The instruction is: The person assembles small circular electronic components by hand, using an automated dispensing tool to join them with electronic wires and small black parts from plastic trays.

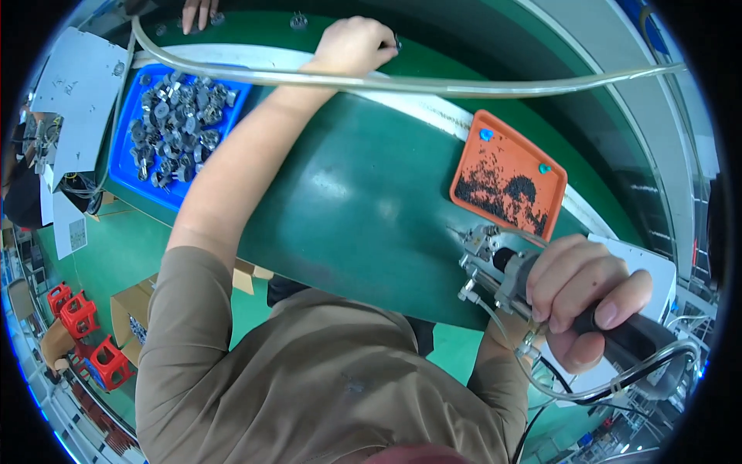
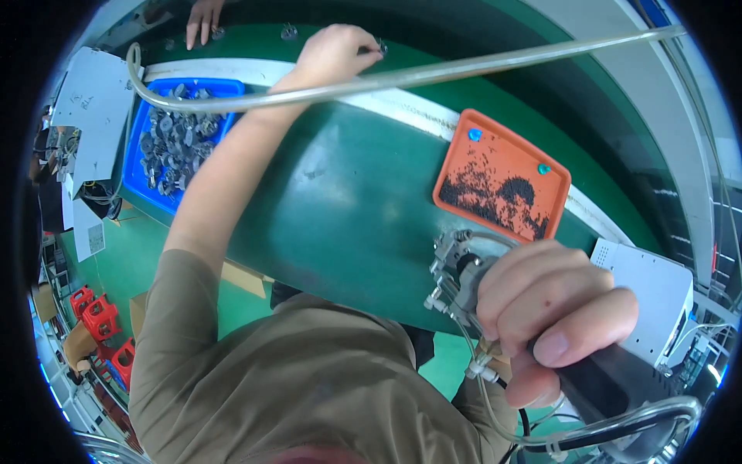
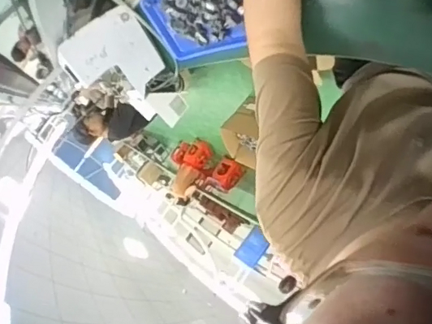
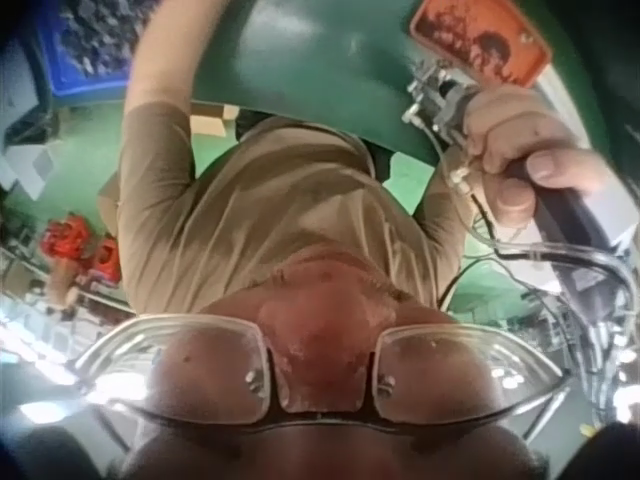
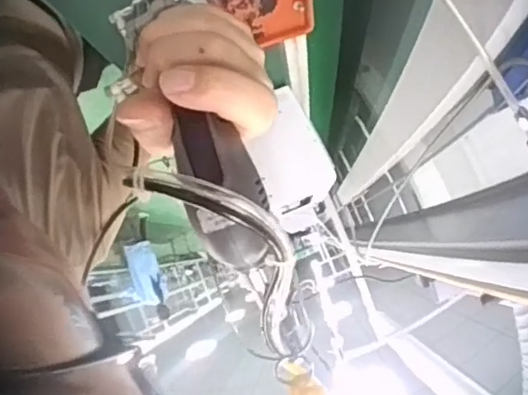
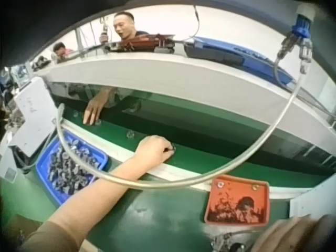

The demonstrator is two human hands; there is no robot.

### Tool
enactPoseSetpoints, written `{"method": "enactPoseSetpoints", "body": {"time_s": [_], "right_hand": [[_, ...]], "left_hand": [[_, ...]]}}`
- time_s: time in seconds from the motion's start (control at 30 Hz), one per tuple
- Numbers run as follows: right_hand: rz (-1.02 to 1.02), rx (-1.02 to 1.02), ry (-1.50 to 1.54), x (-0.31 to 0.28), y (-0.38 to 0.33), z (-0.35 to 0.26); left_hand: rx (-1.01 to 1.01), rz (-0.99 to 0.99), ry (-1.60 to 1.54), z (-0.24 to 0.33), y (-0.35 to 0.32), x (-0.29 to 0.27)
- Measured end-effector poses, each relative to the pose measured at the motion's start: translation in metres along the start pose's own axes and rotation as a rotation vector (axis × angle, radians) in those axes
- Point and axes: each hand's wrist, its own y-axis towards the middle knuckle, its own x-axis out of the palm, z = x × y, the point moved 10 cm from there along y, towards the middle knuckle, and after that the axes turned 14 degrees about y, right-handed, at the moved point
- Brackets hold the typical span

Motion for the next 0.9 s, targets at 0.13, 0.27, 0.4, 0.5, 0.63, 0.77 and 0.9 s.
{"method": "enactPoseSetpoints", "body": {"time_s": [0.13,0.27,0.4,0.5,0.63,0.77,0.9], "right_hand": [[0.028,-0.012,-0.060,-0.011,-0.006,0.006],[-0.087,0.030,-0.044,-0.011,-0.004,0.009],[-0.073,0.050,-0.023,-0.013,-0.006,0.017],[-0.072,0.076,-0.017,-0.011,-0.008,0.023],[-0.077,0.095,-0.032,-0.010,-0.010,0.030],[-0.084,0.107,-0.043,-0.012,-0.008,0.043],[-0.096,0.094,0.008,-0.012,-0.008,0.044]], "left_hand": [[0.077,-0.142,-0.065,0.044,-0.005,-0.037],[0.279,-0.029,-0.249,0.096,-0.086,-0.063],[0.366,-0.082,-0.272,0.138,-0.144,-0.062],[0.422,-0.075,-0.381,0.151,-0.157,-0.058],[0.425,-0.128,-0.421,0.155,-0.161,-0.050],[0.451,-0.108,-0.429,0.155,-0.161,-0.048],[0.451,-0.095,-0.429,0.156,-0.160,-0.051]]}}
